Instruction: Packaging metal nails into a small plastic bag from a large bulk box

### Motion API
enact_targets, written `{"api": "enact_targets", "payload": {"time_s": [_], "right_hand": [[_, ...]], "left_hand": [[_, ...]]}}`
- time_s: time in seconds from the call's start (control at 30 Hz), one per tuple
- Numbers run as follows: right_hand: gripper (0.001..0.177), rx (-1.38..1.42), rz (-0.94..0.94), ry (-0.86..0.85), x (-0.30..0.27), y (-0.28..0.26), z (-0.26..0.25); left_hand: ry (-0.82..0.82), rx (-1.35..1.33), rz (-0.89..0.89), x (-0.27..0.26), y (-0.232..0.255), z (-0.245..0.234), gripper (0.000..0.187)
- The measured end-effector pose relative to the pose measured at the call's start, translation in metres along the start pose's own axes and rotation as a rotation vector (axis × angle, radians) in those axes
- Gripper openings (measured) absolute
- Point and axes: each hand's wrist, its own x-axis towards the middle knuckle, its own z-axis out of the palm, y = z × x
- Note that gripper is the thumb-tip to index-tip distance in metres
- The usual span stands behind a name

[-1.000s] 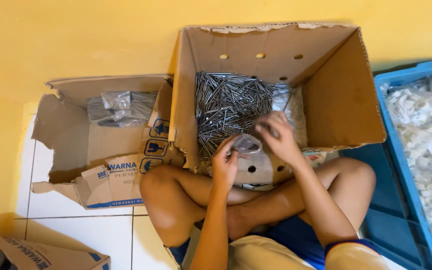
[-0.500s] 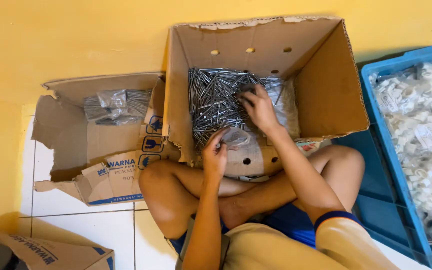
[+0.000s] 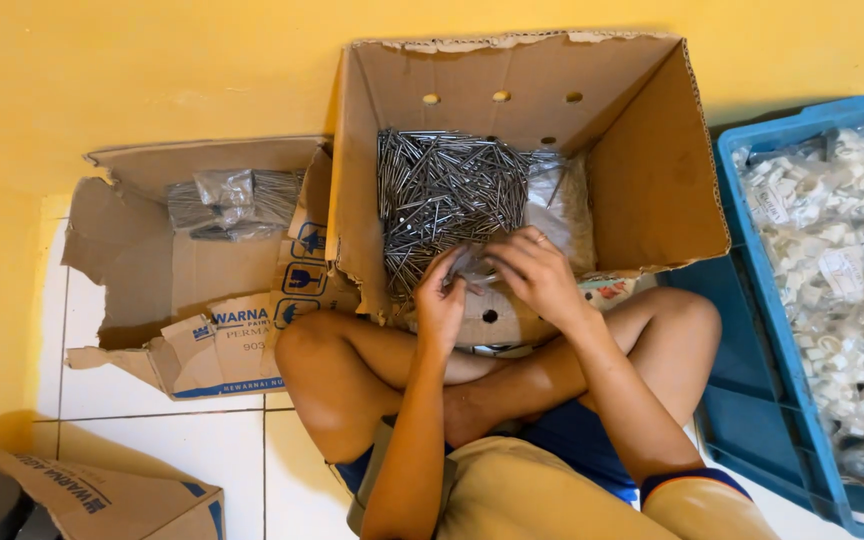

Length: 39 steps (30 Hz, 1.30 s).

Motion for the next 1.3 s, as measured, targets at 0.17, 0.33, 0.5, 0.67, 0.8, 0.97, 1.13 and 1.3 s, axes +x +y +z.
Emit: {"api": "enact_targets", "payload": {"time_s": [0.17, 0.33, 0.5, 0.67, 0.8, 0.97, 1.13, 1.3], "right_hand": [[0.016, -0.162, -0.153, -0.198, -0.005, 0.008, 0.002], [0.021, 0.031, 0.079, -0.010, 0.001, 0.050, 0.024], [0.011, -0.204, 0.322, -0.011, -0.001, 0.118, 0.066], [0.020, -0.382, 0.391, -0.186, 0.009, 0.110, 0.077], [0.027, -0.159, 0.465, -0.020, -0.010, 0.137, 0.087], [0.068, 0.498, 0.567, 0.278, 0.003, 0.054, 0.033], [0.065, 0.739, 0.472, 0.235, -0.002, 0.020, 0.015], [0.017, 0.059, -0.120, -0.146, 0.003, 0.006, -0.001]], "left_hand": [[0.022, 0.227, 0.068, -0.001, 0.021, 0.002, 0.055], [0.008, 0.039, 0.041, -0.002, 0.021, 0.000, 0.059], [0.033, 0.086, 0.051, -0.003, 0.029, 0.003, 0.058], [0.038, 0.175, 0.067, 0.001, 0.022, 0.003, 0.055], [0.036, 0.288, 0.082, -0.004, 0.033, 0.002, 0.056], [0.045, 0.243, 0.036, -0.010, 0.030, 0.003, 0.056], [0.012, 0.244, 0.112, -0.004, 0.019, 0.004, 0.056], [-0.002, 0.306, 0.135, -0.005, 0.006, 0.000, 0.053]]}}
